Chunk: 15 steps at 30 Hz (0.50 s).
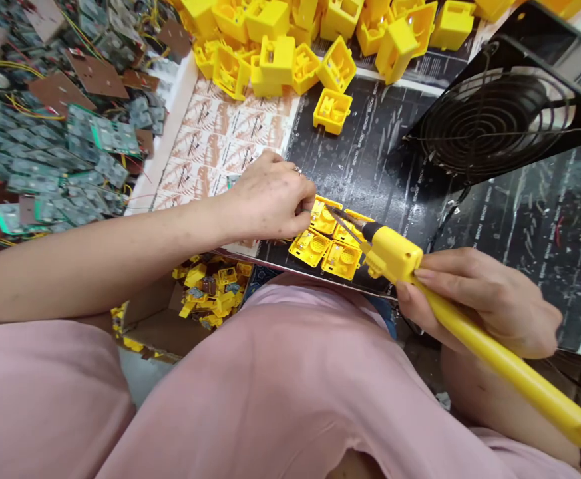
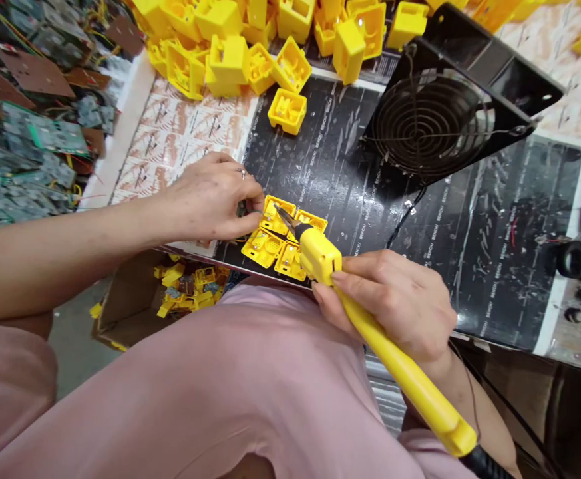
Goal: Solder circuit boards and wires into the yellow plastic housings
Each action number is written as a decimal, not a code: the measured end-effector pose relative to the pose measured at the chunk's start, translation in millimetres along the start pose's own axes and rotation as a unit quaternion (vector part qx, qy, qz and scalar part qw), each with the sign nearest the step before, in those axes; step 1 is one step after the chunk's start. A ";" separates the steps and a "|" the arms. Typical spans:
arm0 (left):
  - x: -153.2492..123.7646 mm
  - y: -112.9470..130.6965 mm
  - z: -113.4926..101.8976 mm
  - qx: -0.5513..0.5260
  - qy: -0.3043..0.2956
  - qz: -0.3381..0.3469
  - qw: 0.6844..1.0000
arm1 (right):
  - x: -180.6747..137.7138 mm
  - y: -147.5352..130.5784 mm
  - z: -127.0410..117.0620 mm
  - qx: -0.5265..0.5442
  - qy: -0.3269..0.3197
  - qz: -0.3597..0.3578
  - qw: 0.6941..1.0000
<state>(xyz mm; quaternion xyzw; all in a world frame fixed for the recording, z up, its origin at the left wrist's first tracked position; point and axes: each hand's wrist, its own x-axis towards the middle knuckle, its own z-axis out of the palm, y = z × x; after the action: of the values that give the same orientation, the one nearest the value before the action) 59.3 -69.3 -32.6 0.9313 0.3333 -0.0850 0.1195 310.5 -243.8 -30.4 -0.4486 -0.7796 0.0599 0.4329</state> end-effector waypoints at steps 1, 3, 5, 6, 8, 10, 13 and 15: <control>-1.8 -1.2 -1.0 0.007 0.000 0.007 1.000 | -1.5 2.1 0.9 -0.002 0.016 0.006 1.000; -5.7 -4.9 -2.0 0.018 0.006 0.026 0.999 | -4.5 4.8 2.9 -0.017 0.032 0.024 0.999; -8.4 -9.8 -1.2 0.009 0.022 0.041 0.999 | -6.6 4.8 5.3 -0.021 0.052 0.032 0.998; -8.9 -12.1 0.1 -0.003 0.032 0.042 0.999 | -7.3 4.0 6.7 -0.014 0.063 0.029 0.997; -7.7 -15.7 3.6 -0.035 0.050 0.026 0.998 | -8.2 1.8 9.6 0.005 0.069 0.027 0.997; -4.3 -16.9 7.5 -0.063 0.058 -0.002 0.996 | -9.5 0.3 12.2 0.010 0.058 0.034 0.998; 1.8 -14.0 10.7 -0.072 0.059 -0.024 0.995 | -13.7 1.5 15.3 -0.016 0.055 0.055 0.997; 4.7 -10.3 10.2 -0.063 0.053 -0.028 0.996 | -16.8 3.7 17.4 -0.045 0.063 0.075 0.994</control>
<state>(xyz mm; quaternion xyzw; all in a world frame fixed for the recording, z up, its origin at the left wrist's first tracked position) 55.5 -61.6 -45.2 0.9154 0.3698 -0.0177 0.1577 304.0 -249.2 -53.4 -0.5275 -0.7168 0.0282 0.4551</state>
